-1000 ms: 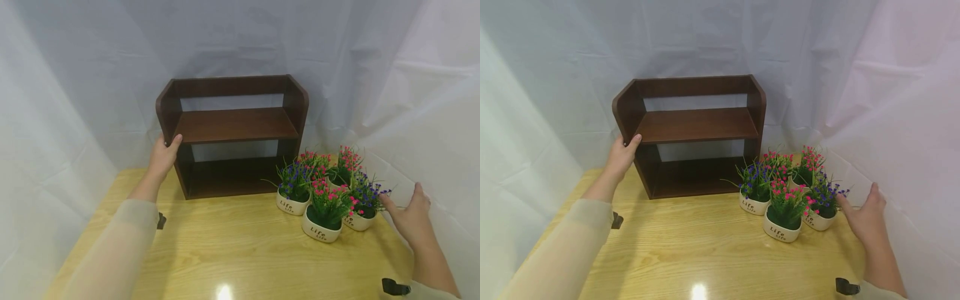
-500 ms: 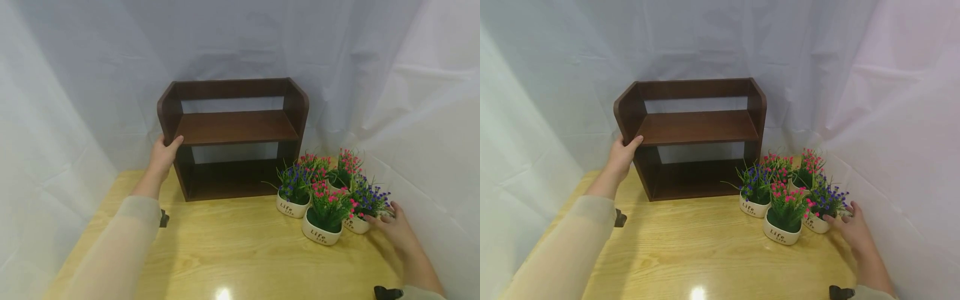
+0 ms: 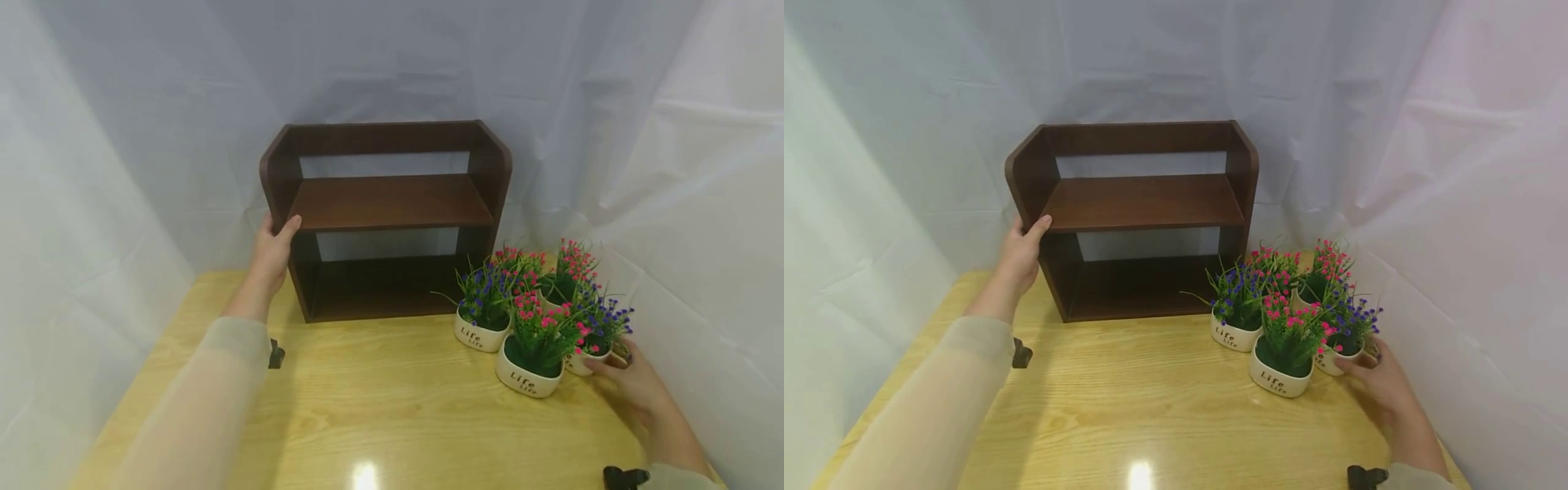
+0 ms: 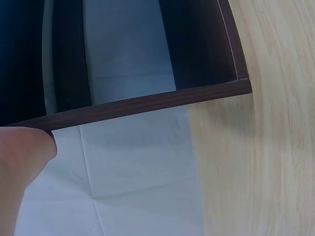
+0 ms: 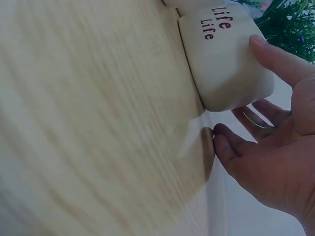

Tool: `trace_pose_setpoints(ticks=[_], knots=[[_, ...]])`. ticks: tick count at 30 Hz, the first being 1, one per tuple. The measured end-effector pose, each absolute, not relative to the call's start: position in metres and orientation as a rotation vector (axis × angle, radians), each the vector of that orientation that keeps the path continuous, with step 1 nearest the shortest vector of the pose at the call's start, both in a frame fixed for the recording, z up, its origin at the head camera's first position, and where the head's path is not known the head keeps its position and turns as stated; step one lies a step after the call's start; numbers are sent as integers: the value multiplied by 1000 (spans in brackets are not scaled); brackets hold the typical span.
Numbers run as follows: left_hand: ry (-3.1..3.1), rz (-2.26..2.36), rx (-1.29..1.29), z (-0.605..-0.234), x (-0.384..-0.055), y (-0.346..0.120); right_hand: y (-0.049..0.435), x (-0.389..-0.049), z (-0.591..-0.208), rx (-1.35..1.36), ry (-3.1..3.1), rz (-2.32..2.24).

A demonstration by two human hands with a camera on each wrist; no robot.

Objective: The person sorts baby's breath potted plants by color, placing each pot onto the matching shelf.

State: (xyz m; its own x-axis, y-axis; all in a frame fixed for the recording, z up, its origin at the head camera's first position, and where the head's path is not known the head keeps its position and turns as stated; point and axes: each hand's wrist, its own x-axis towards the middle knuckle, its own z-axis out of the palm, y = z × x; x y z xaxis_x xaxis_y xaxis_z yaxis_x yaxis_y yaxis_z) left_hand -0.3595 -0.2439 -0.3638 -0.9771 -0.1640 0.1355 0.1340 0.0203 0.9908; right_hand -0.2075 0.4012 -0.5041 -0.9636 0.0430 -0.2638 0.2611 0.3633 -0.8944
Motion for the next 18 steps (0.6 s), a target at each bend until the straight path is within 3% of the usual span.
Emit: trace_pose_setpoints(ticks=[18], knots=[[-2063, -2044, -8, -370, -356, -242, 397, -204, -512, 270, 2475, -1689]])
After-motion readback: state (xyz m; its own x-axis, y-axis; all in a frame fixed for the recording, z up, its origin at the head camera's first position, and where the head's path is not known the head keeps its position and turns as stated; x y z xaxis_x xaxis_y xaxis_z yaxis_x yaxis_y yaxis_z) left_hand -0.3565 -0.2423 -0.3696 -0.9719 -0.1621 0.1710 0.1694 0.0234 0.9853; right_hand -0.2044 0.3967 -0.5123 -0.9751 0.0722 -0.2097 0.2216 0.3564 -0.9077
